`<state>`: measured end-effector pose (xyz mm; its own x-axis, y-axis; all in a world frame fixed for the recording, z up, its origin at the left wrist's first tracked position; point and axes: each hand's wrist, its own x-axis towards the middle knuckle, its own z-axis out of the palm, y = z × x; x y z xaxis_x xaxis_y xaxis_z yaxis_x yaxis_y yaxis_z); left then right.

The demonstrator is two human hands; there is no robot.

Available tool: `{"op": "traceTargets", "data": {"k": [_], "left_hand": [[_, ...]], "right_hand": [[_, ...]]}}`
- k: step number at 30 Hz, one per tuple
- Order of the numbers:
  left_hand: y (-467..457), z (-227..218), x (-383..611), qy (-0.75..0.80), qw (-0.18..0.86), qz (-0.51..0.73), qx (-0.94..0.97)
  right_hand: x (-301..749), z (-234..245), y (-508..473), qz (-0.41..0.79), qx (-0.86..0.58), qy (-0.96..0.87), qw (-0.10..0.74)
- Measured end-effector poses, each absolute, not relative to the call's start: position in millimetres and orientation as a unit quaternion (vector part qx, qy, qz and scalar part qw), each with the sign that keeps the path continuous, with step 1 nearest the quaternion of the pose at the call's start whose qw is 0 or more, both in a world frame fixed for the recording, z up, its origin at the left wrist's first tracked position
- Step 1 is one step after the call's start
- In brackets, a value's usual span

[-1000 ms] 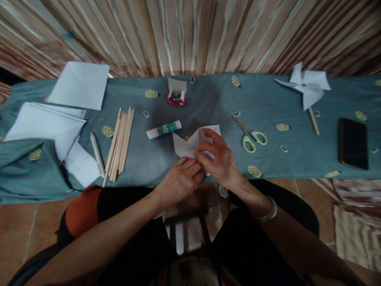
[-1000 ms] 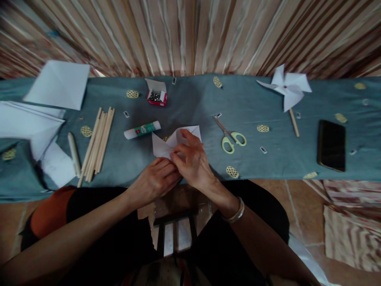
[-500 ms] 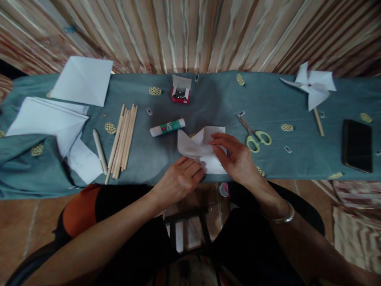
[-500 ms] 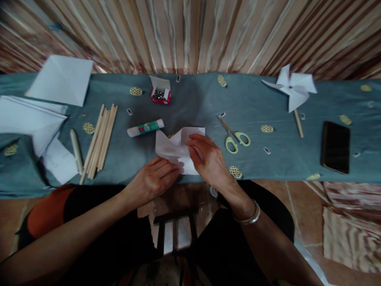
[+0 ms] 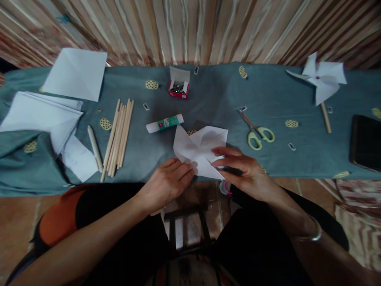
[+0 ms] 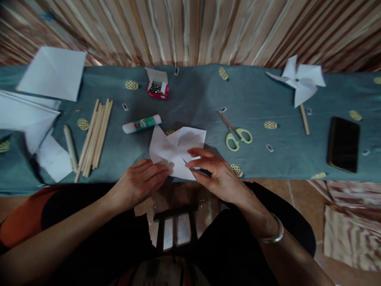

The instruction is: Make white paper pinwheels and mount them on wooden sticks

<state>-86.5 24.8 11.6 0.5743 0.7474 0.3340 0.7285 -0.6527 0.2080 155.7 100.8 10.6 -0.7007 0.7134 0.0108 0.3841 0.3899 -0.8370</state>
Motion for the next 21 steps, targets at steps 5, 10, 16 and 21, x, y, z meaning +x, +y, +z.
{"op": "traceTargets", "data": {"k": [5, 10, 16, 21], "left_hand": [[24, 13, -85, 0.414, 0.035, 0.197, 0.888], [22, 13, -84, 0.409, 0.028, 0.199, 0.89], [17, 7, -81, 0.416, 0.037, 0.188, 0.889], [17, 3, -79, 0.417, 0.058, 0.206, 0.884]], "right_hand": [[146, 11, 101, 0.462, -0.332, -0.792, 0.22], [136, 5, 101, 0.411, -0.385, -0.793, 0.233], [126, 1, 101, 0.319, -0.395, -0.828, 0.238], [120, 1, 101, 0.274, -0.398, -0.841, 0.243]]}}
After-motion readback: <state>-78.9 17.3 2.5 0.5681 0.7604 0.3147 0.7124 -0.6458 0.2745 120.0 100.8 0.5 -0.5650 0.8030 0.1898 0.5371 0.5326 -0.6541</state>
